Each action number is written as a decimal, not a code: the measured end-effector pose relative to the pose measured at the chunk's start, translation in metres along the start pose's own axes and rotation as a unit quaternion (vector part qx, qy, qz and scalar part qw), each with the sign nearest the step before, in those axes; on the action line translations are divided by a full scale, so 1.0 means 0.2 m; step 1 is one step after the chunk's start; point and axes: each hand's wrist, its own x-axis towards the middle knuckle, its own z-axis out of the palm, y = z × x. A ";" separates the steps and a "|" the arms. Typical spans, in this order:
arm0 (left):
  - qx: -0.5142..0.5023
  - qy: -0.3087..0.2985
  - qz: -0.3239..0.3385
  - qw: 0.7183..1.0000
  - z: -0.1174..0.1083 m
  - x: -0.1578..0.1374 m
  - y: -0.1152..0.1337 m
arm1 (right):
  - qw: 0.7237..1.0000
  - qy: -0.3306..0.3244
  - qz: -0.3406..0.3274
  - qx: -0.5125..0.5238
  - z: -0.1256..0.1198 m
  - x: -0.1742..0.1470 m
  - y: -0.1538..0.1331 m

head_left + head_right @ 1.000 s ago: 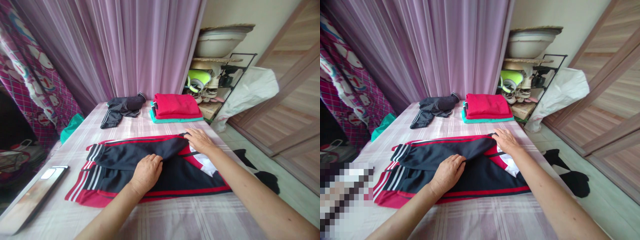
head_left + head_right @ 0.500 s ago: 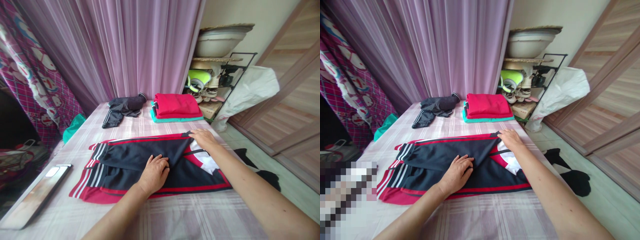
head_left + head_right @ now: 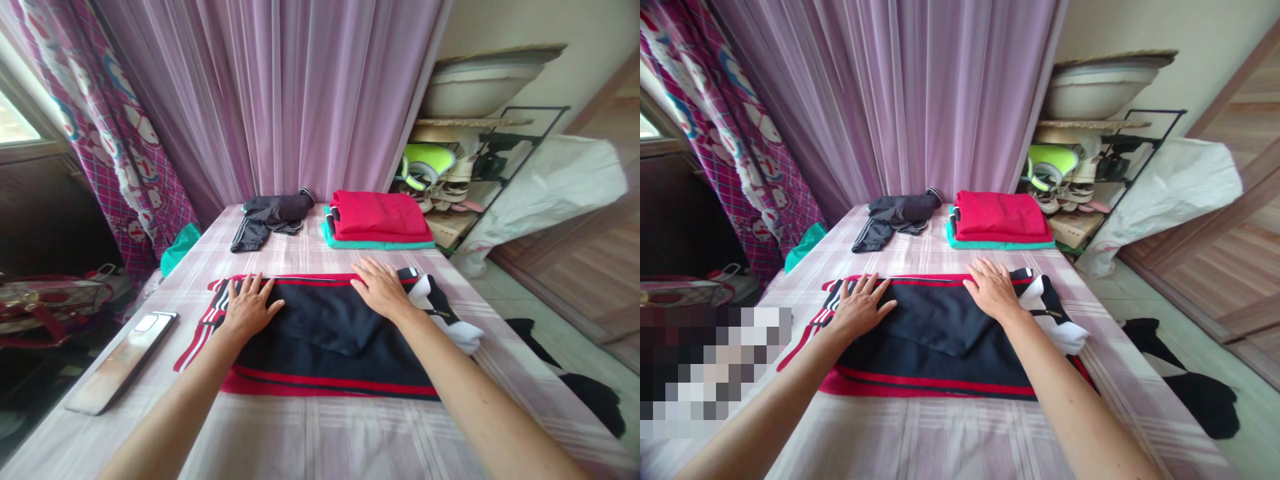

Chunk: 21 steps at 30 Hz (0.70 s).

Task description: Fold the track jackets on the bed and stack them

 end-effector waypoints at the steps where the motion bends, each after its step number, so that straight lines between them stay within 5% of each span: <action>1: 0.006 -0.014 -0.006 1.000 0.03 0.00 -0.03 | 0.999 -0.031 0.023 -0.004 0.04 0.00 -0.01; 7: -0.005 -0.025 -0.008 1.000 0.11 -0.01 -0.04 | 0.989 -0.120 0.086 -0.007 0.18 -0.01 0.05; 13: -0.019 -0.016 -0.008 1.000 0.11 -0.02 -0.03 | 0.987 -0.086 0.120 -0.057 0.14 -0.01 0.14; 17: -0.029 -0.019 -0.010 0.999 0.12 -0.02 -0.04 | 0.977 -0.136 0.144 -0.080 0.10 -0.01 0.22; 21: -0.035 -0.015 -0.012 0.999 0.12 -0.02 -0.03 | 0.982 -0.124 0.127 -0.068 0.02 0.01 0.13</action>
